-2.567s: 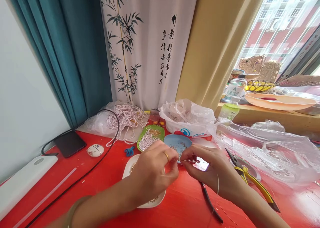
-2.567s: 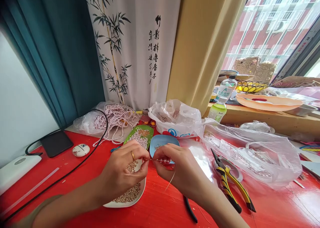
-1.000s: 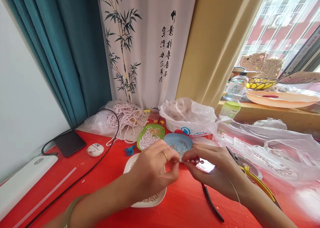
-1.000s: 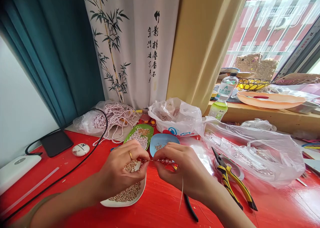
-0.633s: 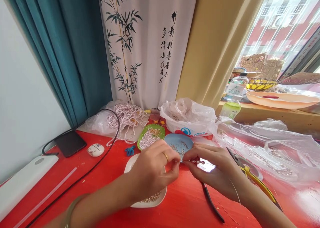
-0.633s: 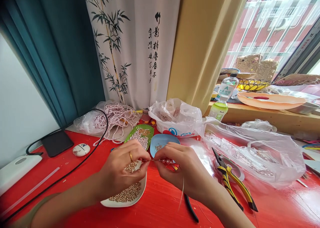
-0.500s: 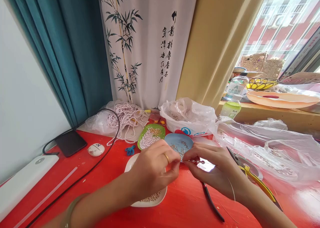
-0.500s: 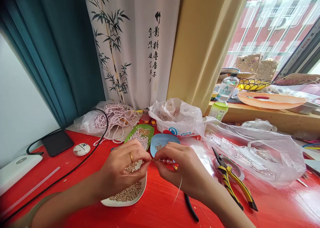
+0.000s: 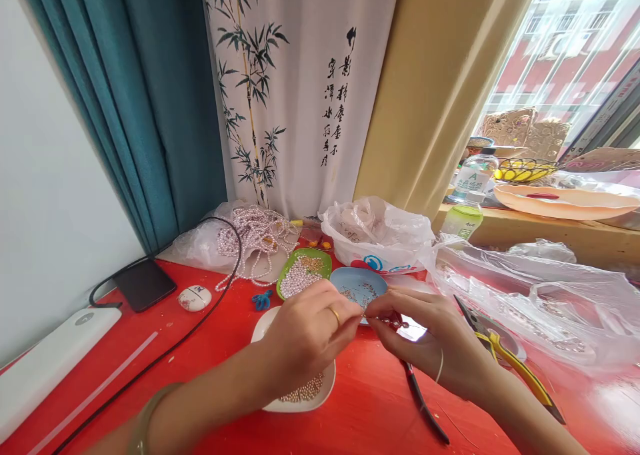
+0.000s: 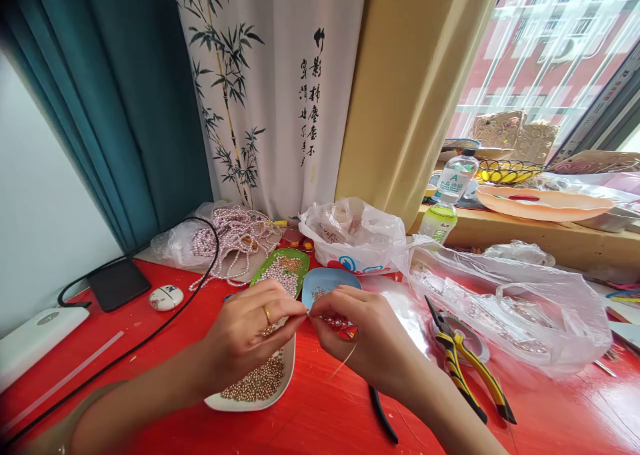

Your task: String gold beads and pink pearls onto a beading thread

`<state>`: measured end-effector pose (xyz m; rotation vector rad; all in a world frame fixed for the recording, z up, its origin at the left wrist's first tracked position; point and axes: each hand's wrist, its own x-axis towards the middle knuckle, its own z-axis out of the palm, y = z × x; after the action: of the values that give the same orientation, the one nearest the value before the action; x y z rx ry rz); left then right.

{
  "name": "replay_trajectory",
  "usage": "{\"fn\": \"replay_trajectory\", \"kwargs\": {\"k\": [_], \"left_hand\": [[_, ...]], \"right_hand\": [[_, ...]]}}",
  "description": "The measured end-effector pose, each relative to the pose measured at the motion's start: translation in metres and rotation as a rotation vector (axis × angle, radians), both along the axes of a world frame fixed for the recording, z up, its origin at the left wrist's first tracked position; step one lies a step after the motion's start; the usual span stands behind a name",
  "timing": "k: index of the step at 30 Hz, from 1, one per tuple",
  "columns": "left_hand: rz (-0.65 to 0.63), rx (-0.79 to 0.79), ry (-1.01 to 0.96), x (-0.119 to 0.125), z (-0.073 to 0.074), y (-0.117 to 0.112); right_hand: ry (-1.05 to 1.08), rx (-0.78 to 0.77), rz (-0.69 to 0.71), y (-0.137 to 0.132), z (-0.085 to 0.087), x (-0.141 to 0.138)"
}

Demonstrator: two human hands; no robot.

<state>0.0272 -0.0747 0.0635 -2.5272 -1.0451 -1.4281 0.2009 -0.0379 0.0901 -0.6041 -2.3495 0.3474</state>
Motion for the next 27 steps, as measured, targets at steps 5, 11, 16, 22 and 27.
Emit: {"fn": "replay_trajectory", "kwargs": {"k": [5,11,16,22,27], "left_hand": [[0.026,-0.110,-0.040,-0.001,-0.002,0.000],[0.010,-0.640,-0.324,0.002,0.001,0.001],[-0.107,-0.982,-0.594,0.003,0.001,0.009],[-0.207,-1.205,-0.712,0.003,0.000,0.013],[-0.253,-1.305,-0.758,0.003,0.000,0.014]], "right_hand": [[0.003,-0.045,-0.049,0.002,-0.002,0.003],[0.043,-0.354,-0.065,0.006,0.001,0.006],[0.155,-0.509,-0.084,0.011,0.000,0.010],[0.200,-0.563,-0.106,0.014,-0.004,0.010],[0.213,-0.614,-0.082,0.007,0.003,0.008]]}}
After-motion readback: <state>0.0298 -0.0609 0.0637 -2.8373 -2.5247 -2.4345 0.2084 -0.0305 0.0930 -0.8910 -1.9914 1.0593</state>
